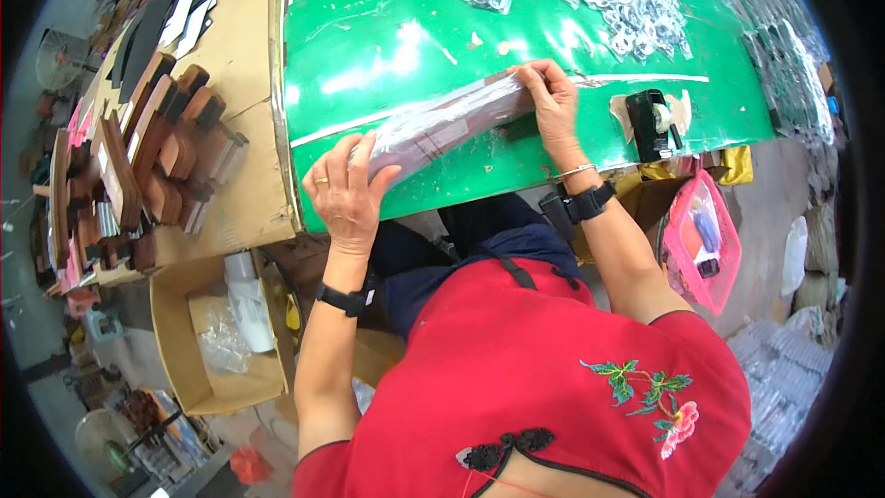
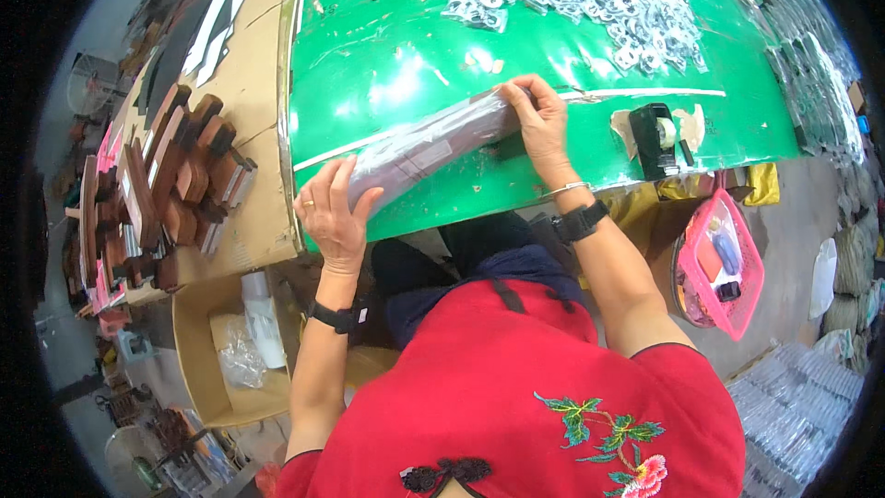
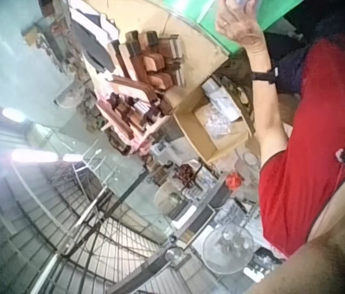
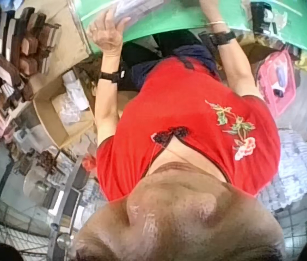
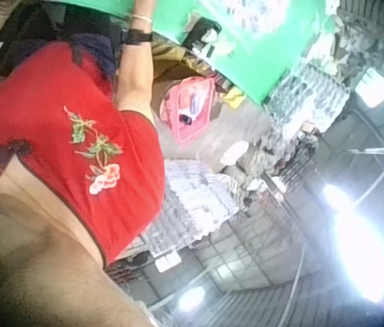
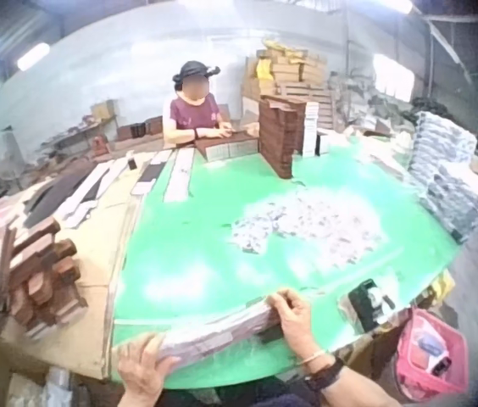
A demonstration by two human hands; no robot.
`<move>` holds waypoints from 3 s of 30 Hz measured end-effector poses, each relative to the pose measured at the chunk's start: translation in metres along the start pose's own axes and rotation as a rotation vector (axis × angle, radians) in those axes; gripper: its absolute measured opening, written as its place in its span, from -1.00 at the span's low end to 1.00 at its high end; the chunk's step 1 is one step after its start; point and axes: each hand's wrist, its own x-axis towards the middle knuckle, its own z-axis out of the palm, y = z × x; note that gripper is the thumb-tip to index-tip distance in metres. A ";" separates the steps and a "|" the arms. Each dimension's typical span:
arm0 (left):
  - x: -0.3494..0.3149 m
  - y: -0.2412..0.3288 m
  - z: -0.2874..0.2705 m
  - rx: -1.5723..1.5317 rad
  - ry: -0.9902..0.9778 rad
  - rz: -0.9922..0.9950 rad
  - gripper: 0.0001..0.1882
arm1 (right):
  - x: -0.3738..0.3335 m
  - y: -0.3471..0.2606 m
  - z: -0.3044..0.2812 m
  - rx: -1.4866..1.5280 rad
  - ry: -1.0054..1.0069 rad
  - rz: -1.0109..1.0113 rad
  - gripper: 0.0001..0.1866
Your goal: Packaging wooden furniture components into plastic bags and sealing them with tape using a dispenser.
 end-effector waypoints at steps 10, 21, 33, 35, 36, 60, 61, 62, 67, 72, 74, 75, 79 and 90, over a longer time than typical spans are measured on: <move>0.022 0.028 -0.025 -0.241 -0.202 -0.178 -0.63 | -0.011 -0.003 -0.013 0.052 -0.071 -0.029 -0.92; 0.024 0.035 -0.029 -0.342 -0.294 -0.252 -0.89 | -0.018 -0.004 -0.015 0.034 -0.063 -0.058 -0.90; 0.026 0.042 -0.020 -0.241 -0.338 -0.278 -0.67 | -0.017 0.001 -0.012 0.050 -0.021 -0.025 -0.90; 0.025 0.042 -0.021 -0.231 -0.390 -0.291 -0.60 | -0.015 0.000 -0.012 0.014 -0.010 -0.004 -0.90; 0.026 0.043 -0.021 -0.222 -0.384 -0.303 -0.58 | -0.015 -0.001 -0.013 -0.022 0.001 0.011 -0.90; 0.018 0.057 -0.014 -0.140 -0.271 -0.339 -0.68 | -0.011 -0.056 0.047 -0.640 -0.680 -0.404 -0.76; 0.018 0.058 -0.014 -0.133 -0.256 -0.334 -0.70 | -0.009 -0.055 0.048 -0.641 -0.684 -0.397 -0.76; 0.018 0.058 -0.014 -0.136 -0.264 -0.338 -0.70 | -0.007 -0.055 0.049 -0.646 -0.681 -0.404 -0.76; 0.020 0.060 -0.012 -0.138 -0.185 -0.340 -0.70 | -0.002 -0.056 0.051 -0.696 -0.729 -0.390 -0.78; 0.019 0.059 -0.006 -0.120 -0.201 -0.357 -0.69 | -0.002 -0.049 0.053 -0.643 -0.607 -0.516 -0.71; 0.019 0.059 -0.008 -0.117 -0.207 -0.350 -0.68 | 0.001 -0.050 0.051 -0.670 -0.691 -0.428 -0.73; 0.020 0.058 -0.011 -0.171 -0.225 -0.372 -0.66 | 0.000 -0.049 0.053 -0.680 -0.733 -0.362 -0.74; 0.028 0.043 -0.031 -0.294 -0.320 -0.257 -0.45 | 0.005 -0.046 0.052 -0.685 -0.773 -0.294 -0.75; 0.018 0.036 -0.043 -0.135 -0.354 -0.009 -0.39 | 0.008 -0.041 0.055 -0.632 -0.768 -0.324 -0.76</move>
